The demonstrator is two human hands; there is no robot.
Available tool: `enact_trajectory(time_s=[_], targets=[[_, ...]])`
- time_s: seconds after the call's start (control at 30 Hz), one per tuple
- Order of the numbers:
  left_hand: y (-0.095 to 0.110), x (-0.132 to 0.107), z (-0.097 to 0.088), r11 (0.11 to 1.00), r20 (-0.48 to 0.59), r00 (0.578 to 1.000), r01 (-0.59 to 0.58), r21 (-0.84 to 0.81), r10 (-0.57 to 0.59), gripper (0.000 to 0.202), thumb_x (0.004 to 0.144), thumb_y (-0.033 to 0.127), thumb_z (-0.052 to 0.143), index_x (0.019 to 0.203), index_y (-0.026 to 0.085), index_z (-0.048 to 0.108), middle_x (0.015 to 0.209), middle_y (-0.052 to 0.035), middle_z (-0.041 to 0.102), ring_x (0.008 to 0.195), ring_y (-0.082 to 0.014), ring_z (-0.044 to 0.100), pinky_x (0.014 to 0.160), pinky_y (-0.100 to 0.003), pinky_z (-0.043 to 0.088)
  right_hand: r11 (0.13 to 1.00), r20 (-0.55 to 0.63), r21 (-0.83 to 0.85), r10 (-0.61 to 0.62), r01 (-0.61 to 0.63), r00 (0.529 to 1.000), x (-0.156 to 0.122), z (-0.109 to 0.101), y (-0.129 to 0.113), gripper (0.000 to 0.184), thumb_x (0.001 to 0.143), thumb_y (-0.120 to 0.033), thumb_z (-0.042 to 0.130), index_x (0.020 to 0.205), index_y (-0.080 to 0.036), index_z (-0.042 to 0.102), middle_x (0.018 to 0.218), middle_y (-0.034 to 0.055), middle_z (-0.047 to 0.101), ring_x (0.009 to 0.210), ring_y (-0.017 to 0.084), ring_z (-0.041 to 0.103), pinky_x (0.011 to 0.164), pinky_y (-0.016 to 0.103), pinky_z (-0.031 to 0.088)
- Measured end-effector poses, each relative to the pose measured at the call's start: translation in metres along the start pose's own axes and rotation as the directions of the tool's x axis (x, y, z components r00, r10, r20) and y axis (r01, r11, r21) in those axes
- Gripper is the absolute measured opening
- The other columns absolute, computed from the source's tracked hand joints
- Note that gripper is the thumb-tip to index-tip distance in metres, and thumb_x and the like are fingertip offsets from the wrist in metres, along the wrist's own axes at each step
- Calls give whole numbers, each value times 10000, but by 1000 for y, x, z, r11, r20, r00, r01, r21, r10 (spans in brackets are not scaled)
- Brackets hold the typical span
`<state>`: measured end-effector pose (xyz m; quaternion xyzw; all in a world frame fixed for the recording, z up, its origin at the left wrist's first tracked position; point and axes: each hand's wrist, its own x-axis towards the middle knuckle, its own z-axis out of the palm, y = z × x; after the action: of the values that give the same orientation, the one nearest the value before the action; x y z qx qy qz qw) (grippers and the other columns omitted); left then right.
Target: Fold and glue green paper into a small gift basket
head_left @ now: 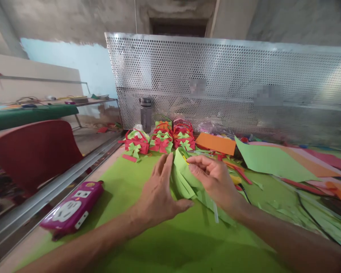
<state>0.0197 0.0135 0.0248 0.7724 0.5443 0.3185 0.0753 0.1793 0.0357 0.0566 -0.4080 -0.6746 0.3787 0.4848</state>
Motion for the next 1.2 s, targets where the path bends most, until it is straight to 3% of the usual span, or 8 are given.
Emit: enact_trajectory(time_s=[0.23, 0.37, 0.5, 0.63, 0.73, 0.93, 1.07, 1.2], targets=[[4, 1, -3, 997, 43, 999, -3, 76, 0, 1117, 569, 487, 683, 1423, 102, 75, 1452, -204, 207, 1316, -340, 234, 997, -504, 368, 998, 46, -58, -23, 26, 999, 1, -5, 1, 234, 802, -309, 573, 986, -167, 604, 796, 31, 661, 728, 138, 612, 664, 268, 504], [1, 4, -8, 998, 49, 999, 12, 61, -15, 1085, 582, 485, 678, 1422, 120, 97, 1438, -212, 230, 1312, -357, 235, 986, -537, 361, 983, 151, -176, -26, 53, 988, 3, -12, 2, 359, 802, -279, 551, 1150, -190, 543, 955, 85, 667, 900, 205, 630, 748, 358, 523], [-7, 8, -11, 999, -11, 1000, -13, 50, 13, 1032, 607, 474, 668, 1419, 165, 112, 1421, -197, 258, 1312, -354, 238, 995, -540, 343, 905, 279, -401, -24, 139, 960, 0, -17, 0, 603, 763, -118, 511, 1331, -278, 383, 1206, 108, 585, 1066, 234, 583, 846, 421, 503], [-10, 9, -12, 998, -23, 1000, -3, 57, 5, 1013, 605, 466, 667, 1419, 217, 118, 1418, -174, 255, 1302, -359, 257, 978, -551, 354, 792, 313, -529, -151, 304, 938, -6, -13, 1, 729, 687, 6, 452, 1350, -282, 352, 1297, 73, 526, 1126, 237, 545, 940, 439, 457], [-8, 8, -12, 997, -21, 999, -28, 67, 30, 1013, 599, 463, 669, 1418, 199, 135, 1412, -170, 267, 1300, -355, 250, 998, -532, 342, 738, 296, -571, -223, 359, 929, -7, -9, 5, 710, 682, 17, 438, 1338, -245, 367, 1293, 81, 529, 1127, 247, 542, 950, 437, 455], [-6, 8, -12, 997, -11, 1000, -25, 79, 26, 1004, 608, 489, 653, 1418, 175, 150, 1422, -175, 255, 1308, -357, 229, 1011, -520, 333, 707, 237, -623, -235, 333, 943, -7, -5, 10, 630, 717, -26, 455, 1320, -190, 375, 1257, 115, 559, 1029, 264, 600, 871, 429, 506], [-6, 8, -12, 996, -5, 1000, -10, 93, 11, 995, 619, 482, 647, 1415, 136, 160, 1427, -195, 250, 1310, -357, 223, 1008, -522, 334, 639, 232, -671, -302, 377, 925, -8, -3, 10, 539, 773, -56, 423, 1298, -172, 404, 1169, 130, 616, 989, 275, 621, 819, 427, 523], [-7, 6, -11, 996, -29, 999, -23, 85, 26, 980, 617, 504, 649, 1410, 177, 175, 1439, -183, 237, 1297, -375, 247, 979, -557, 347, 616, 236, -679, -334, 400, 913, -8, -4, 10, 427, 823, -124, 409, 1245, -166, 460, 1137, 123, 635, 948, 268, 639, 774, 397, 539]])
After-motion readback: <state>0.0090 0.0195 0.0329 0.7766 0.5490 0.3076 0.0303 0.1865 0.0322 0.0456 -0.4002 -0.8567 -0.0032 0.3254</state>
